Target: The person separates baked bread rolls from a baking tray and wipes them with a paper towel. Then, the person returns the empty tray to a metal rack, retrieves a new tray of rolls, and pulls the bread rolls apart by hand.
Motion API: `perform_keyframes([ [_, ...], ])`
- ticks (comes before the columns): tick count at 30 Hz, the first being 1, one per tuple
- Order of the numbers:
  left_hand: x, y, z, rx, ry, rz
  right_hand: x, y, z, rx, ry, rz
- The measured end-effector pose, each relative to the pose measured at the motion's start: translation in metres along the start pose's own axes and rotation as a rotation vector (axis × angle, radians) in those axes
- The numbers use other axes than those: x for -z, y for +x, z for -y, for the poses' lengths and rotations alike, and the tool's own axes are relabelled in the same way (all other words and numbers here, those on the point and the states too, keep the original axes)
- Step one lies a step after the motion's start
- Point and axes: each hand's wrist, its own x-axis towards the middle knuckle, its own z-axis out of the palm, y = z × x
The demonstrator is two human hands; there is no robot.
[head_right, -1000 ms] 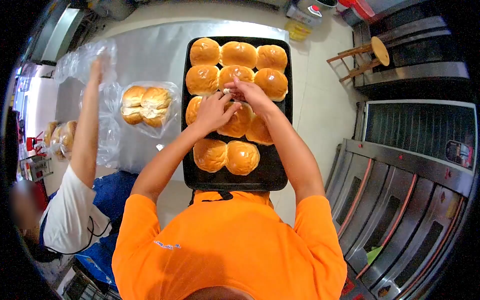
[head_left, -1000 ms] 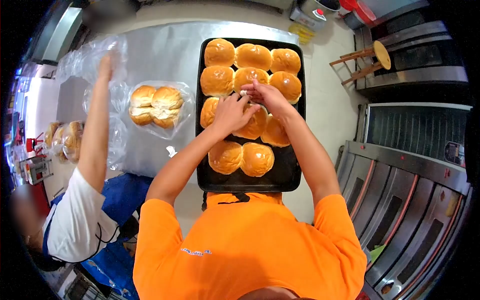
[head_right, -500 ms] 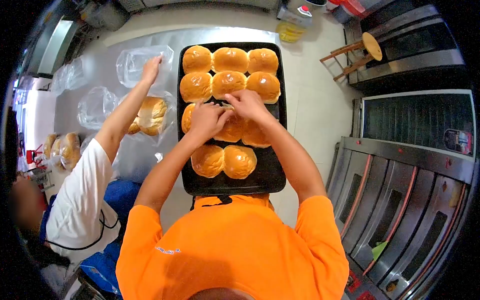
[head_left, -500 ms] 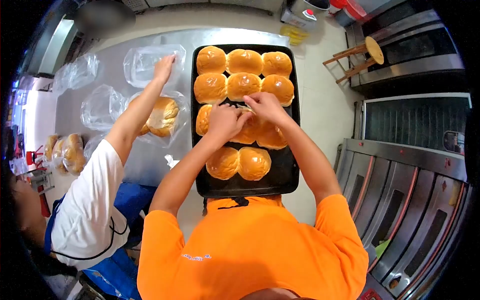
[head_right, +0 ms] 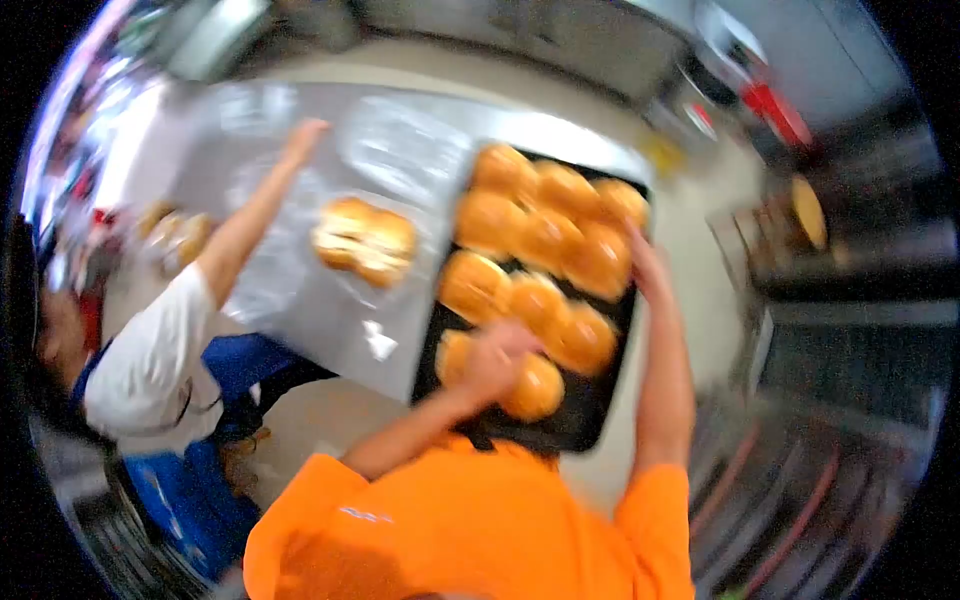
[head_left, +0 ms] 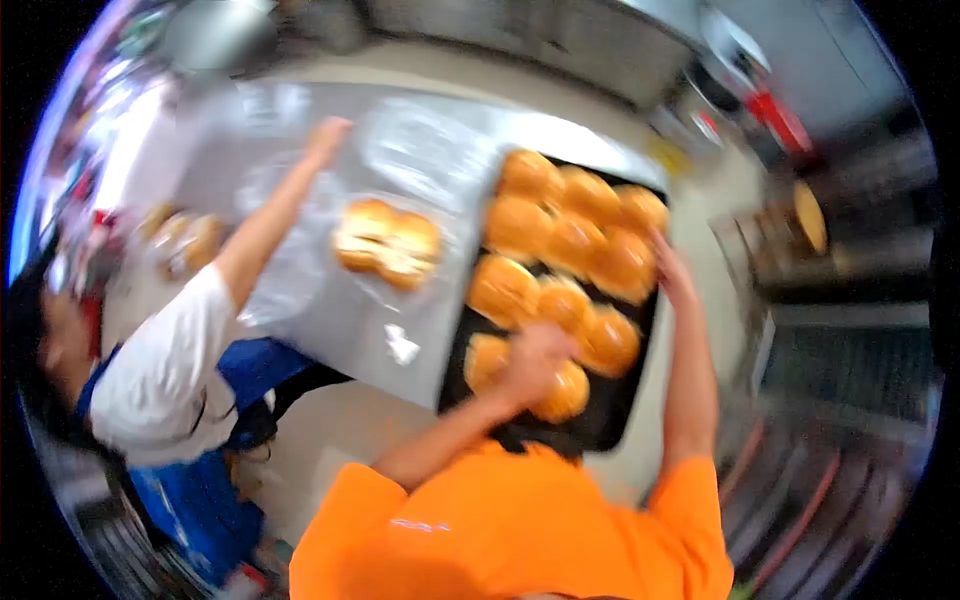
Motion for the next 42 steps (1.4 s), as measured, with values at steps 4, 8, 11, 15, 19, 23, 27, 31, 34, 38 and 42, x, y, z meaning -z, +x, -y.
perform_keyframes([
  [4, 0.001, -0.018, -0.003, 0.116, -0.107, -0.058, 0.004, 0.031, -0.010, -0.065, 0.302, 0.262],
  [8, 0.014, -0.025, -0.011, 0.168, -0.132, -0.013, -0.035, -0.008, 0.006, -0.073, 0.587, 0.428],
  [11, 0.020, -0.021, -0.009, 0.287, -0.265, -0.019, -0.031, 0.007, -0.002, -0.144, 0.673, 0.508],
  [15, 0.003, 0.001, 0.007, 0.423, -0.925, -0.125, -0.044, -0.044, 0.019, -0.020, 0.912, 0.635],
  [19, 0.001, 0.044, 0.004, 0.445, -1.650, 0.002, -0.038, -0.055, -0.043, 0.121, 0.980, 0.414],
  [23, 0.012, 0.051, -0.023, 0.269, -1.764, -0.111, -0.053, -0.134, -0.055, 0.258, 1.129, 0.690],
  [27, -0.006, 0.040, -0.038, 0.154, -1.622, -0.149, -0.046, -0.189, -0.053, 0.367, 1.203, 0.751],
  [31, -0.015, 0.044, 0.010, 0.251, -1.736, -0.068, -0.030, -0.182, -0.089, 0.333, 1.204, 0.815],
  [34, -0.007, 0.055, 0.022, 0.280, -1.773, -0.068, -0.024, -0.163, -0.119, 0.268, 1.148, 0.695],
  [38, -0.005, 0.059, 0.026, 0.340, -1.670, -0.040, -0.025, -0.163, -0.137, 0.214, 1.270, 0.626],
  [42, -0.004, 0.077, 0.032, 0.460, -1.597, -0.034, -0.029, -0.153, -0.143, 0.219, 1.322, 0.585],
])
